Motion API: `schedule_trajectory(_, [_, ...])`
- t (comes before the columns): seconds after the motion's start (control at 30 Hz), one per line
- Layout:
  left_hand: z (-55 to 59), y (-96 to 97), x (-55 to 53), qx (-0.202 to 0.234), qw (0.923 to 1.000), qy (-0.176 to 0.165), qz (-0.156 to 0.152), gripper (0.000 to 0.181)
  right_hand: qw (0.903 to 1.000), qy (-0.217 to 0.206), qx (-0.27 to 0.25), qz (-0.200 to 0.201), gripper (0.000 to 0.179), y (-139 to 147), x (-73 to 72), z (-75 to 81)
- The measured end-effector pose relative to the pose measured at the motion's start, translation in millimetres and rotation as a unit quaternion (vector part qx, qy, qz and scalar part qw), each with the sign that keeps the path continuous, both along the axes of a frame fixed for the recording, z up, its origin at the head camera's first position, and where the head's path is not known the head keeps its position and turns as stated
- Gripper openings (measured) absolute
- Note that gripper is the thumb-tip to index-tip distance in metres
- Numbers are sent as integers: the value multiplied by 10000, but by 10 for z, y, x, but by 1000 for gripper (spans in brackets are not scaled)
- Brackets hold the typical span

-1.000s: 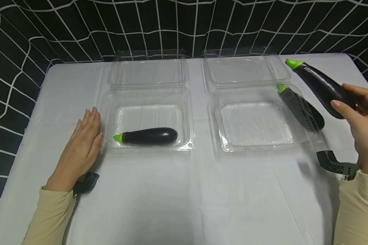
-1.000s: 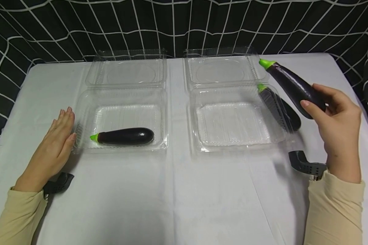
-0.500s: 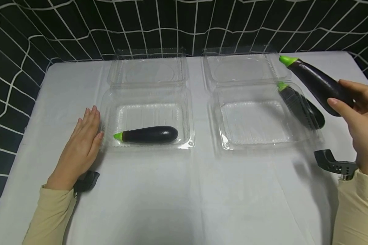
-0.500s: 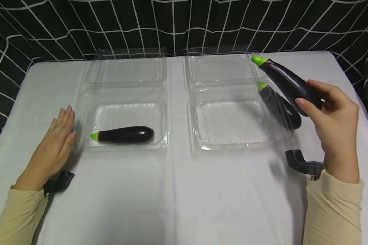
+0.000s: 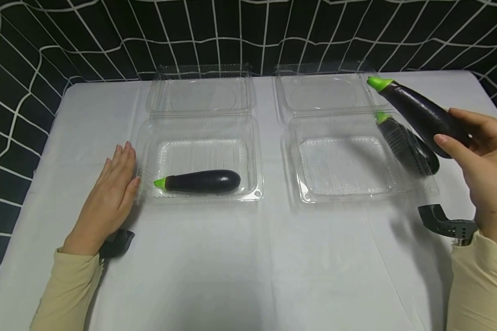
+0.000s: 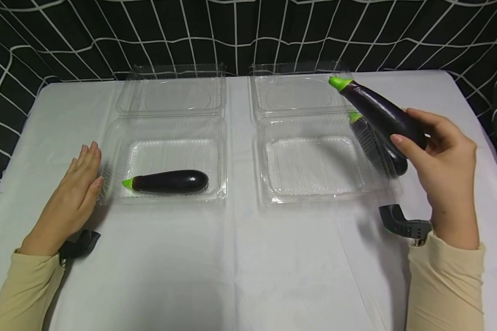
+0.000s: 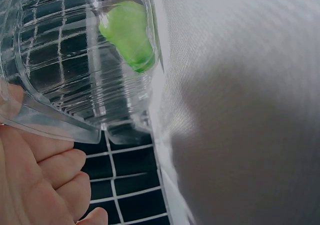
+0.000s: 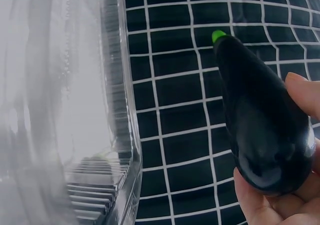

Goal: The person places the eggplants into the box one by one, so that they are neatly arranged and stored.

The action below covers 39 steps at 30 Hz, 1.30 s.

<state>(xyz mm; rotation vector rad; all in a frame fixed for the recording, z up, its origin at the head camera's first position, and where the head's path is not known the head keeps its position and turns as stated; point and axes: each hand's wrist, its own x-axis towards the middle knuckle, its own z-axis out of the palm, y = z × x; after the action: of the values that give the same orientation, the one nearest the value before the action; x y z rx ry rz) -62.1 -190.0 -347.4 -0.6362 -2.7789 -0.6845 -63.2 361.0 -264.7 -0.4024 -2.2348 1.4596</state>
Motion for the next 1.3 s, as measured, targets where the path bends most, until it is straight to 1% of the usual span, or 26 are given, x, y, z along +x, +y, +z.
schedule_trajectory(0.03, [0,-2,4,1,10000,-1,-4,57,9999,-25,134,10,47,-7,6,-2])
schedule_trajectory(0.13, [-2,-12,16,9,10000,-26,0,57,9997,79,-182,164,45,-18,30,-10])
schedule_trajectory(0.2, [-5,-18,24,5,10000,-43,9,57,9996,47,-204,214,44,-23,48,-15])
schedule_trajectory(0.27, [-11,-21,29,-5,10000,-50,15,57,9998,-36,-39,189,44,-33,54,-15])
schedule_trajectory(0.37, [-24,-21,33,-10,10000,-45,10,57,9992,-188,351,58,46,-57,47,-11])
schedule_trajectory(0.43, [-32,-20,33,2,10000,-33,1,57,9984,-302,479,21,46,-74,57,-6])
schedule_trajectory(0.5, [-36,-19,33,9,10000,-26,-7,57,9996,-197,180,84,46,-88,53,0])
schedule_trajectory(0.57, [-39,-17,30,16,10000,-16,-10,57,9998,-139,56,154,45,-103,54,9])
schedule_trajectory(0.63, [-40,-16,26,1,10000,-9,-10,57,9997,-104,94,198,45,-124,46,19])
schedule_trajectory(0.67, [-40,-15,23,-4,10000,-6,-9,57,9996,-71,171,202,45,-134,35,23])
schedule_trajectory(0.77, [-40,-11,13,-11,10000,15,-3,57,9984,-150,507,201,46,-166,22,40])
schedule_trajectory(0.9, [-32,-9,5,-5,10000,22,-13,57,9985,-121,464,270,47,-191,10,60])
schedule_trajectory(1.13, [-8,-8,-10,13,10000,-7,-4,56,9974,8,621,357,46,-248,-6,91])
schedule_trajectory(1.3, [-2,-9,-7,18,10000,-15,11,56,9977,90,489,466,47,-292,-11,112])
